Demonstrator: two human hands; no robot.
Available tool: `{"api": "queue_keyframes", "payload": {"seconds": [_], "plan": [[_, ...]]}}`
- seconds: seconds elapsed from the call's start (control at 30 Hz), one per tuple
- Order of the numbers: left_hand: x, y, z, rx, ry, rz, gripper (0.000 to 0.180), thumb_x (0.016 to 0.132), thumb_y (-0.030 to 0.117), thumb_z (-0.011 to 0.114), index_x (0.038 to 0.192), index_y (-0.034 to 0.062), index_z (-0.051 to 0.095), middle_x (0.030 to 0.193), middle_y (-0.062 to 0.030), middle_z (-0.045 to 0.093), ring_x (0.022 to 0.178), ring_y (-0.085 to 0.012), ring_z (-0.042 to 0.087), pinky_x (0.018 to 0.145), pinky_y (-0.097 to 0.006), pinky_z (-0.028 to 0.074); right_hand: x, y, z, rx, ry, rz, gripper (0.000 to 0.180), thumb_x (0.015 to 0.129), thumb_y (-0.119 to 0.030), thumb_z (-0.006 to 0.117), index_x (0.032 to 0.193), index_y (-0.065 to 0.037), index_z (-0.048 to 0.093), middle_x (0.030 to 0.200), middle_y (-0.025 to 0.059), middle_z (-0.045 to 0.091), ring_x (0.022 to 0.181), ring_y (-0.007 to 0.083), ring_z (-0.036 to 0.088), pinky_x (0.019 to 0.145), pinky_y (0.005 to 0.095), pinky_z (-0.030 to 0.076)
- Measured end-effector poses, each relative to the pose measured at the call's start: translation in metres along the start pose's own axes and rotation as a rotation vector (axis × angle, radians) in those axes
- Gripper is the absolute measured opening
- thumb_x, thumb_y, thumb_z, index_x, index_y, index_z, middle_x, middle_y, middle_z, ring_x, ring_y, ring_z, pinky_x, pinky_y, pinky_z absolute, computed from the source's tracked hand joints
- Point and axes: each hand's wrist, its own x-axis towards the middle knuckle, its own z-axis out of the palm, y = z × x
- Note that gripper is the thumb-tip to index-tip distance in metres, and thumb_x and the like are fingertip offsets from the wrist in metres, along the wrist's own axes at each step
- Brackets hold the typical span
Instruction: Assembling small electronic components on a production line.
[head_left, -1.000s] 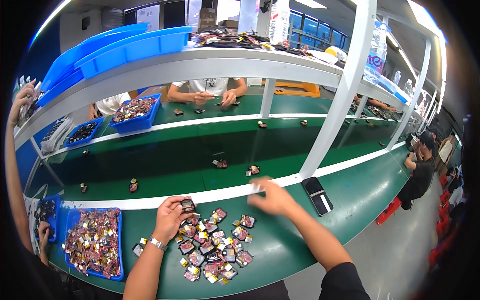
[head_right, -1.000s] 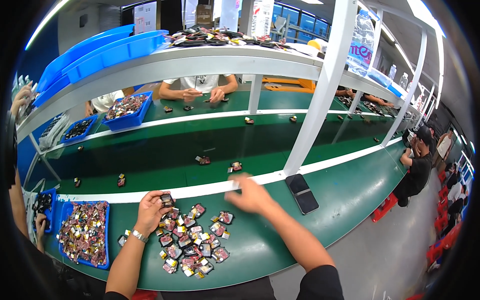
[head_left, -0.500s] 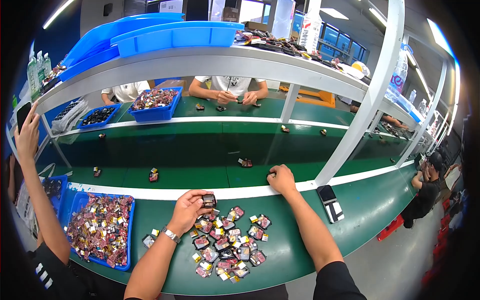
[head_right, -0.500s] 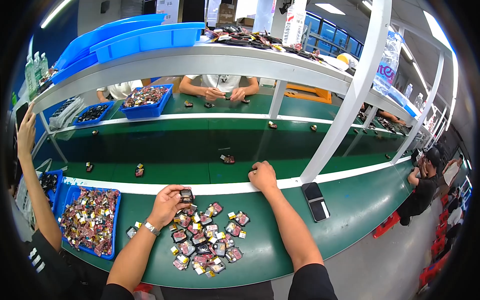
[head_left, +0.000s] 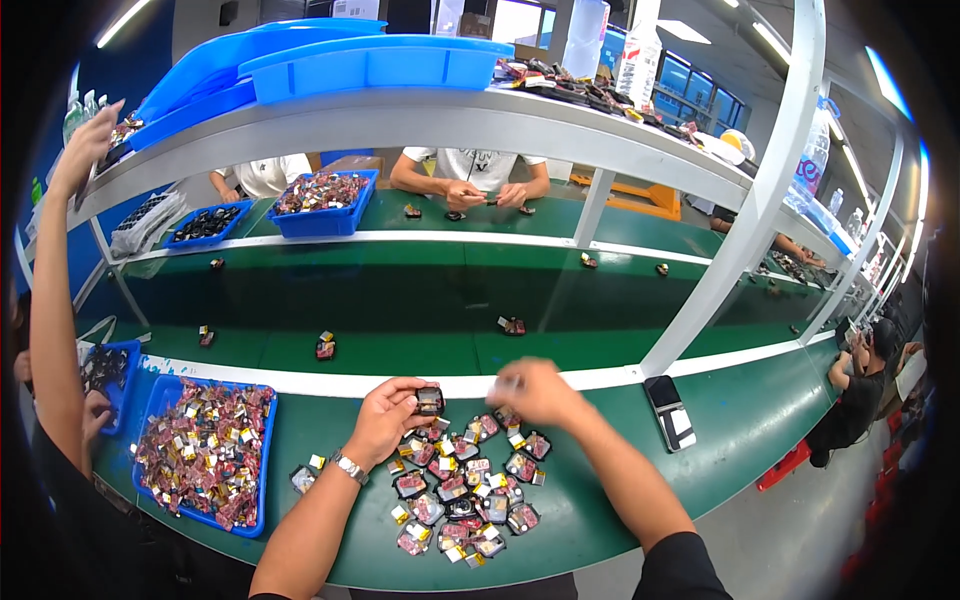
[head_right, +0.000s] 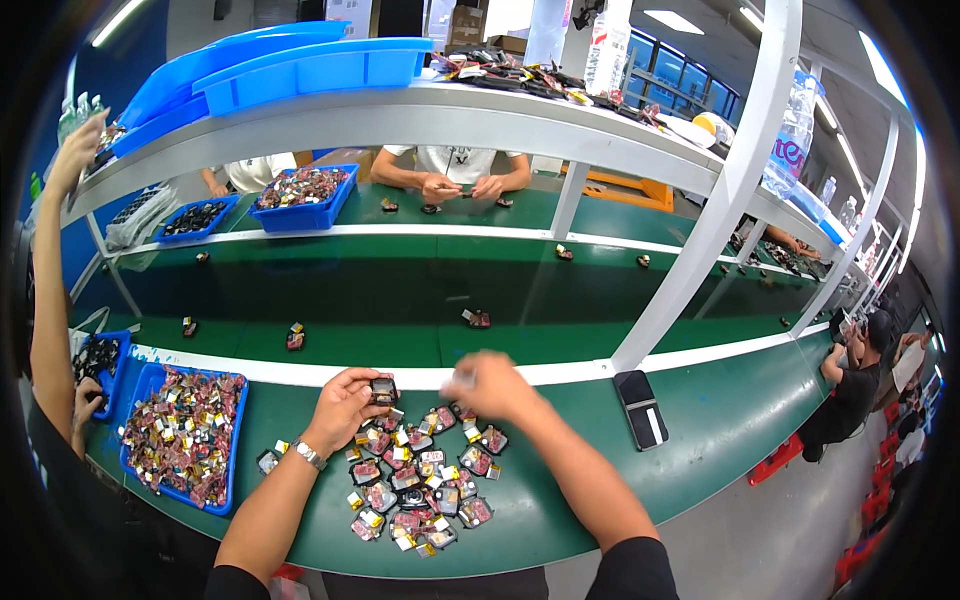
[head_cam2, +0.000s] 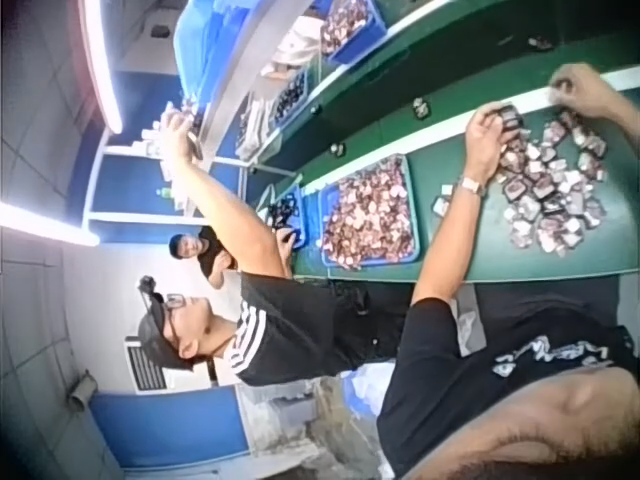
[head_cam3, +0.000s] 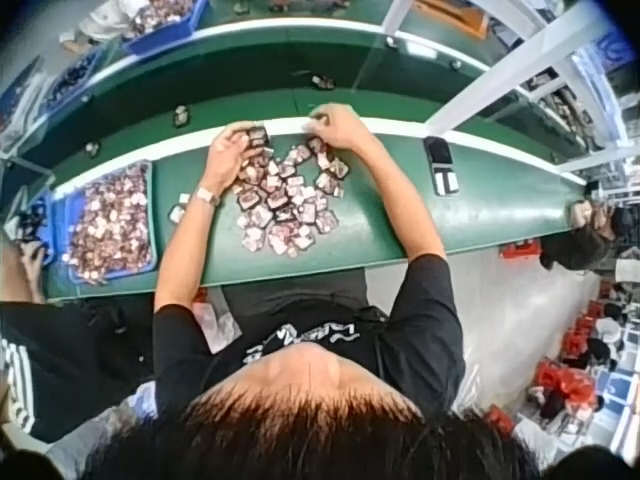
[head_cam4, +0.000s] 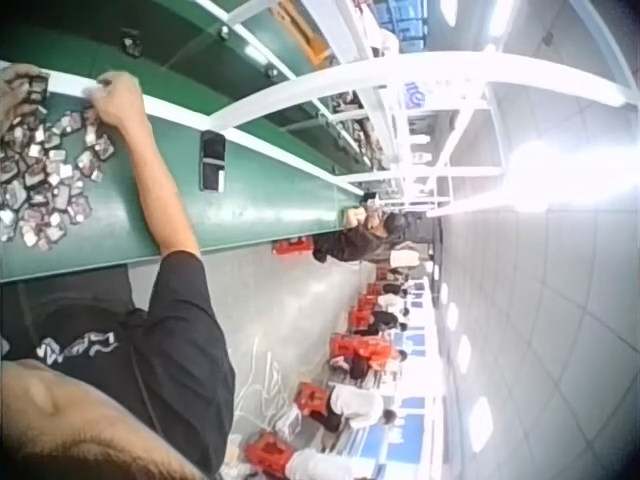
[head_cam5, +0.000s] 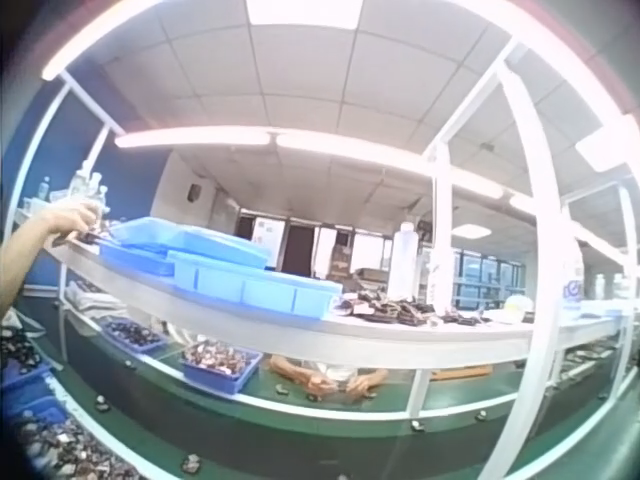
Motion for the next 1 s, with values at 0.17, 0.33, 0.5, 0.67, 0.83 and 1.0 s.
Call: {"api": "queue_keyframes", "payload": {"seconds": [0.17,0.33,0.5,0.67,0.83,1.0], "plan": [[0.021,-0.005,0.014,-0.03,-0.08,-0.026,0.024,0.098,0.001,0.048,0.121,-0.0017,0.053,0.123,-0.0159,0.061,0.108,-0.0228,0.064,0.092,-0.037,0.057,0.063,0.101,-0.009,-0.247,0.341,0.071,0.054,0.077,-0.022,0.075,0.127,-0.008,0.058,0.131,0.0162,0.054,0.116,0.039,0.05,0.099,0.0423,0.045],[0.006,-0.001,0.006,-0.006,-0.074,-0.008,0.025,0.099,0.001,0.047,0.123,-0.0013,0.053,0.125,-0.0153,0.059,0.111,-0.0222,0.062,0.093,-0.037,0.056,0.077,0.107,0.001,-0.236,0.232,0.002,0.041,0.082,-0.021,0.071,0.12,-0.007,0.063,0.121,0.0145,0.059,0.112,0.037,0.052,0.098,0.042,0.044],[0.007,-0.004,0.0,-0.022,-0.058,-0.005,0.025,0.098,0.002,0.05,0.123,-0.0008,0.052,0.126,-0.0161,0.059,0.112,-0.0237,0.062,0.093,-0.037,0.057,0.02,0.058,0.002,-0.016,0.169,-0.042,0.037,0.083,-0.022,0.071,0.113,-0.002,0.062,0.106,0.0158,0.059,0.105,0.0334,0.054,0.094,0.0396,0.045],[0.007,-0.002,0.003,-0.011,-0.073,-0.006,0.026,0.099,0.002,0.049,0.124,-0.0008,0.052,0.127,-0.0148,0.058,0.112,-0.0217,0.062,0.095,-0.037,0.056,-0.031,0.016,0.016,-0.065,0.105,-0.07,0.038,0.083,-0.026,0.072,0.112,-0.002,0.063,0.104,0.0152,0.059,0.1,0.0306,0.057,0.091,0.0386,0.047],[0.006,-0.002,0.008,-0.013,-0.074,0.007,0.026,0.099,0.002,0.049,0.124,-0.0014,0.052,0.127,-0.0158,0.058,0.113,-0.0222,0.061,0.095,-0.038,0.055,-0.041,-0.014,0.012,-0.211,0.085,-0.104,0.038,0.08,-0.026,0.075,0.11,-0.005,0.065,0.109,0.0149,0.06,0.106,0.0317,0.055,0.091,0.039,0.046],[0.003,-0.005,0.007,0.042,-0.05,0.043,0.025,0.098,0.002,0.051,0.123,-0.0014,0.051,0.126,-0.0166,0.058,0.112,-0.0233,0.062,0.094,-0.039,0.057,-0.017,-0.071,0.022,0.006,0.352,-0.514,0.035,0.074,-0.015,0.078,0.106,-0.009,0.066,0.119,0.0128,0.057,0.112,0.0329,0.054,0.096,0.0421,0.045]]}}
